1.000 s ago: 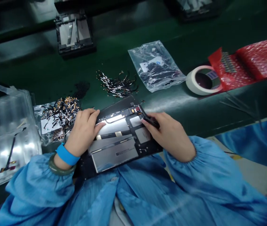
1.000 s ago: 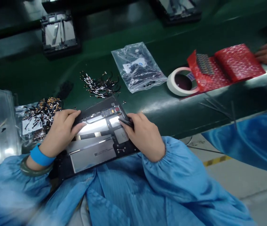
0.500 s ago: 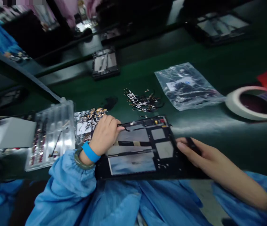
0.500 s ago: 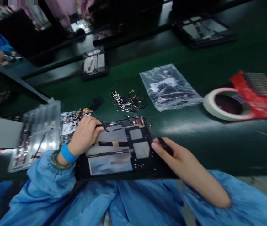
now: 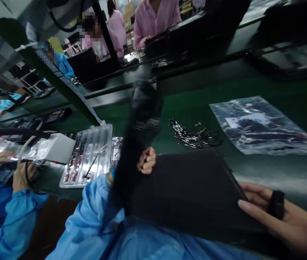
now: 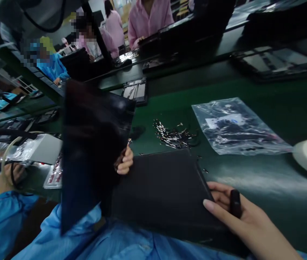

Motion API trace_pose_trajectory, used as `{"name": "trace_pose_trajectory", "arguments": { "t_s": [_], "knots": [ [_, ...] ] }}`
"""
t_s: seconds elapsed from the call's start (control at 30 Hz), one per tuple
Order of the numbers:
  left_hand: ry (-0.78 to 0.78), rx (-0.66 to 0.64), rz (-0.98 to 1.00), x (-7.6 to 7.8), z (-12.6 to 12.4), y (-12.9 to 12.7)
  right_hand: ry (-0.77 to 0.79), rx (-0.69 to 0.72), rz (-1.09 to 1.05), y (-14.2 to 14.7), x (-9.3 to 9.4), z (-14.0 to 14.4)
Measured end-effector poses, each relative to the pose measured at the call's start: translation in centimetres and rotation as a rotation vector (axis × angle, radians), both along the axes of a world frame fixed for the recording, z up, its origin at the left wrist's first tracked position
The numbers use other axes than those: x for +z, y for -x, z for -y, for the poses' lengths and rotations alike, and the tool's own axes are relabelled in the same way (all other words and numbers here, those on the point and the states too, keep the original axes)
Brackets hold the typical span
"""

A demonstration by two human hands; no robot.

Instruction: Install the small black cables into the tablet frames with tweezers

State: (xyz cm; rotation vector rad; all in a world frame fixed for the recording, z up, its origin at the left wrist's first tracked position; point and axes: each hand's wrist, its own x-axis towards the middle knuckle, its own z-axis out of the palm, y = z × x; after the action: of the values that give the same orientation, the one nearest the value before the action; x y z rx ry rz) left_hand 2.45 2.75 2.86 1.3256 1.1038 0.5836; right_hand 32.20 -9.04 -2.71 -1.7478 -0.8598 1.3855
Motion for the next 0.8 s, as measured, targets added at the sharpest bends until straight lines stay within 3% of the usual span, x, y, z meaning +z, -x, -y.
{"name": "trace_pose_trajectory", "arguments": {
  "t_s": [0.1, 0.23, 0.33, 0.47, 0.53, 0.6, 0.73, 0.8],
  "knots": [
    [0.134, -0.243, -0.085, -1.8, 1.6, -2.0, 0.069, 0.050, -0.188, -0.3, 0.5, 0.1],
    [0.167, -0.496, -0.254, -2.9, 3.1, -3.3, -0.016, 0.081, -0.224, 0.1, 2.8, 0.6],
    [0.145, -0.558, -0.267, -3.2, 2.7, -2.6, -0.061, 0.080, -0.245, 0.5, 3.5, 0.7],
    [0.069, -0.590, -0.305, -3.5, 2.2, -1.2, -0.130, 0.158, -0.230, 0.3, 3.1, 0.8],
    [0.088, -0.597, -0.234, -3.5, 2.2, -1.0, -0.150, 0.197, -0.200, 0.1, 2.9, 1.0],
    [0.240, -0.572, -0.052, -3.1, 2.3, -1.4, -0.151, 0.193, -0.191, 0.0, 2.7, 1.1],
    [0.736, -0.480, 0.404, -1.5, 2.7, -2.8, -0.164, 0.161, -0.276, 0.4, 2.7, 1.2],
    [0.871, -0.434, 0.512, -0.8, 3.2, -3.4, -0.146, 0.152, -0.306, 0.6, 2.7, 1.3]
  ]
}}
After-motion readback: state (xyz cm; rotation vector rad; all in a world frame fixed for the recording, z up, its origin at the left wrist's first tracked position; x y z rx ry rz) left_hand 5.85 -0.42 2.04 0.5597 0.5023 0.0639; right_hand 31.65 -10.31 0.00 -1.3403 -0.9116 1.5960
